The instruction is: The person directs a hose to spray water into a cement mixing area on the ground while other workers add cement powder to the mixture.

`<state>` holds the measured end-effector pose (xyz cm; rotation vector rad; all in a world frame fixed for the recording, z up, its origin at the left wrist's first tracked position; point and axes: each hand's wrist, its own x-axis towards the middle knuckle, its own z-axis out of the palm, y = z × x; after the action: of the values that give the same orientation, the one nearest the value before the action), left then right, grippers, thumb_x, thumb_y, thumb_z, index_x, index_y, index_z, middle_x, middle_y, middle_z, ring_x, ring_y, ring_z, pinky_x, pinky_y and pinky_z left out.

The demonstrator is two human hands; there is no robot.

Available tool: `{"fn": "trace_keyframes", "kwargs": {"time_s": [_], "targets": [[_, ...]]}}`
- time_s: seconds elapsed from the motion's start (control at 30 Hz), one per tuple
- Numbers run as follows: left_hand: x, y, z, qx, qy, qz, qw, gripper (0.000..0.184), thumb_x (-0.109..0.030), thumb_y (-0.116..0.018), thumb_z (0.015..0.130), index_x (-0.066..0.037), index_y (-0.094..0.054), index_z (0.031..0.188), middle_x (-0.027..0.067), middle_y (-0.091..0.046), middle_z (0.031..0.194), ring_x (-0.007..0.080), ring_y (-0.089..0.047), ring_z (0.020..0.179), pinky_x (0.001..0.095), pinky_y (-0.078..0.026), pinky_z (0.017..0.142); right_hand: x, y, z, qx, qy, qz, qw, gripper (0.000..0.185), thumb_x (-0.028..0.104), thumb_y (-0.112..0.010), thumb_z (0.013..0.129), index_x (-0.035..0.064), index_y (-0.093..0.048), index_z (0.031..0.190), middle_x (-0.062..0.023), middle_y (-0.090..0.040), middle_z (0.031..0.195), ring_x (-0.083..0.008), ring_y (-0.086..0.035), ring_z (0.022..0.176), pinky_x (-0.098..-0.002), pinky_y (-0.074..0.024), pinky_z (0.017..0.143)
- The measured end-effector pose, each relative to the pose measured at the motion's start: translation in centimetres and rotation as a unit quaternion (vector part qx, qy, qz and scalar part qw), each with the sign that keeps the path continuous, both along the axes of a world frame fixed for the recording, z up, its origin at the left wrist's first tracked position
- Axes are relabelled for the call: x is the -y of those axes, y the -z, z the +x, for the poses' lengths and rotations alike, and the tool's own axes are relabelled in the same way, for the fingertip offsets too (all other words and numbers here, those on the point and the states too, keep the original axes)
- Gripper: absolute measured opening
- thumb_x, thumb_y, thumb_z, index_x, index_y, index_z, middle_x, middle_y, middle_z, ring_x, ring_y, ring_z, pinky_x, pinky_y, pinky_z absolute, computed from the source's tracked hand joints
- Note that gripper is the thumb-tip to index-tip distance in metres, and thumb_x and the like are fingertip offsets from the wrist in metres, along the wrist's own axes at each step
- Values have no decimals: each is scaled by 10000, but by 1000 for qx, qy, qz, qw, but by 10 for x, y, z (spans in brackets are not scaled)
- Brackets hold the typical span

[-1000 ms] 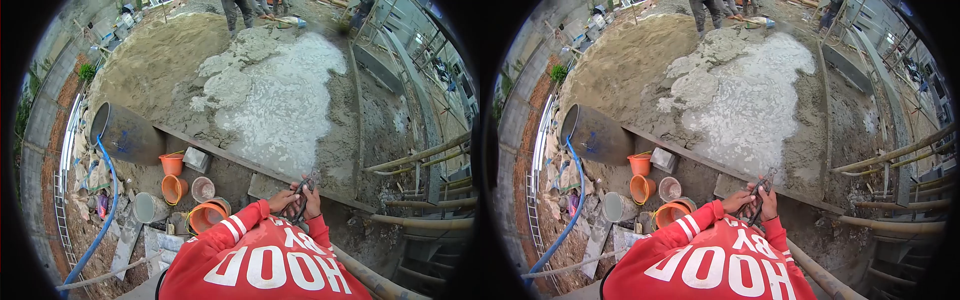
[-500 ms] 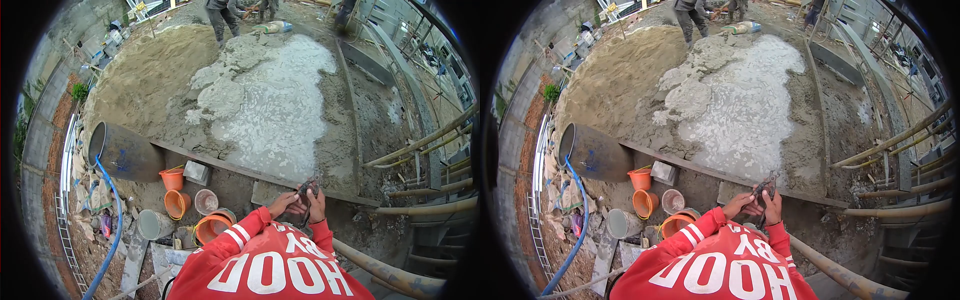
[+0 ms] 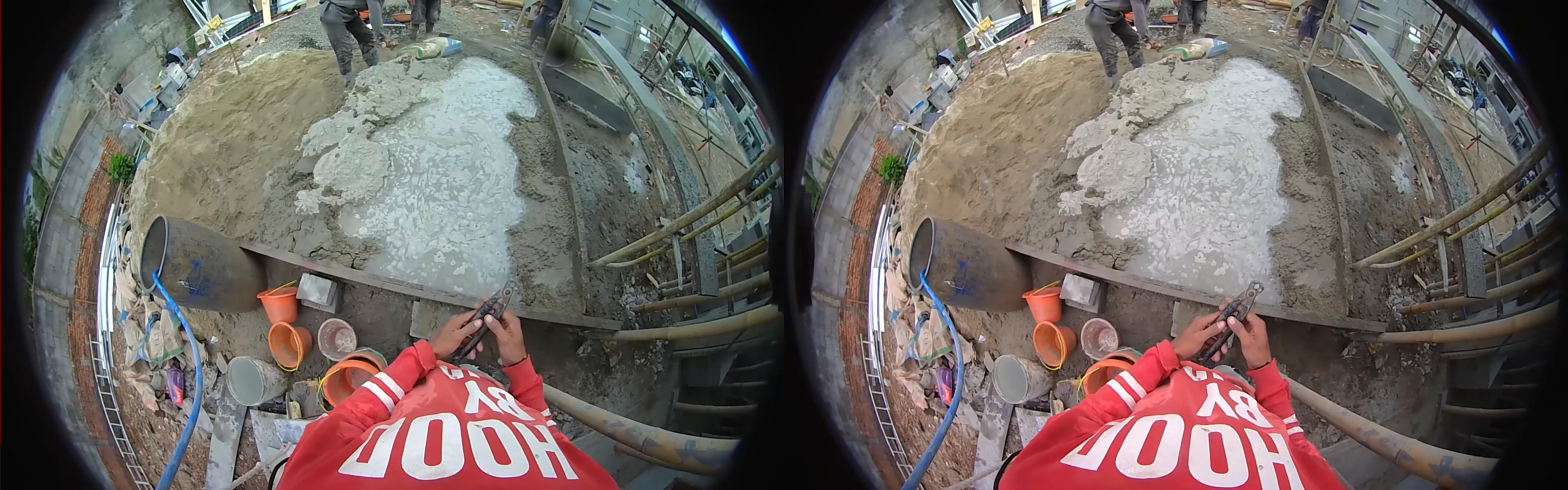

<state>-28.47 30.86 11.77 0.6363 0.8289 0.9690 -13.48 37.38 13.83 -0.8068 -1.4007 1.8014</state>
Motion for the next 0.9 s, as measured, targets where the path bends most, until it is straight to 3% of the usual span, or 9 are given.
{"fn": "trace_keyframes", "kwargs": {"time_s": [0.13,0.2,0.27,0.4,0.5,0.57,0.67,0.8,0.9], "targets": [[2,2,-1,-40,-36,1,999,334,-318,-444,944,-79,-485,1174,38,-562,791,104,-550,664,245,-465,605,-2,21,14,95,-44,-9,995,285,135,-550,879,-16,-547,1120,-48,-611,966,-103,-555,820,-239,-469,691],[2,9,-6,-241,-41,144,959,302,-299,-468,935,-49,-525,1094,3,-516,765,85,-489,686,240,-420,615,1,27,12,126,-25,-45,991,255,147,-560,877,-10,-562,1078,-35,-605,925,-101,-560,801,-241,-468,690],[7,24,-5,-261,-59,154,951,289,-294,-482,926,-28,-537,1023,-6,-482,745,86,-434,674,244,-380,605,8,28,7,117,-1,-66,991,235,149,-576,864,-2,-572,1043,-25,-598,904,-102,-565,768,-237,-468,670],[4,48,-8,-292,-84,114,946,263,-299,-466,932,-48,-531,886,-29,-447,674,66,-396,604,222,-328,539,4,21,12,234,1,85,969,246,146,-609,842,13,-608,1049,-6,-555,873,-60,-516,666,-227,-437,551],[1,52,-8,-78,-76,-1,994,267,-294,-434,950,-59,-538,878,-36,-432,647,60,-386,573,214,-312,511,5,7,5,234,58,118,963,284,216,-679,785,57,-640,1017,-52,-549,753,-93,-436,561,-251,-372,512],[2,36,-5,14,-38,-45,998,252,-286,-428,953,-64,-533,895,-28,-446,680,58,-394,591,214,-319,523,5,21,0,60,26,-31,997,311,225,-627,845,19,-598,1075,-17,-596,860,-62,-518,721,-228,-441,646],[-3,39,5,-53,-19,-3,998,253,-284,-420,956,-62,-525,893,-14,-460,708,70,-410,616,215,-335,551,7,22,-3,70,-18,-26,997,306,232,-559,886,-1,-566,1084,-57,-604,990,-105,-541,890,-258,-423,826],[-15,60,-5,-280,38,122,951,321,-317,-468,930,-22,-588,965,7,-503,739,97,-452,644,236,-369,593,6,55,2,-14,67,-112,991,270,227,-520,908,1,-562,1050,-100,-611,997,-145,-581,886,-286,-449,825],[-14,98,-16,-281,7,42,959,336,-315,-489,915,-22,-619,1016,31,-592,773,95,-533,668,233,-431,625,-4,82,22,-61,119,-190,973,233,241,-517,911,14,-529,965,-138,-617,935,-213,-629,825,-327,-503,769]]}}
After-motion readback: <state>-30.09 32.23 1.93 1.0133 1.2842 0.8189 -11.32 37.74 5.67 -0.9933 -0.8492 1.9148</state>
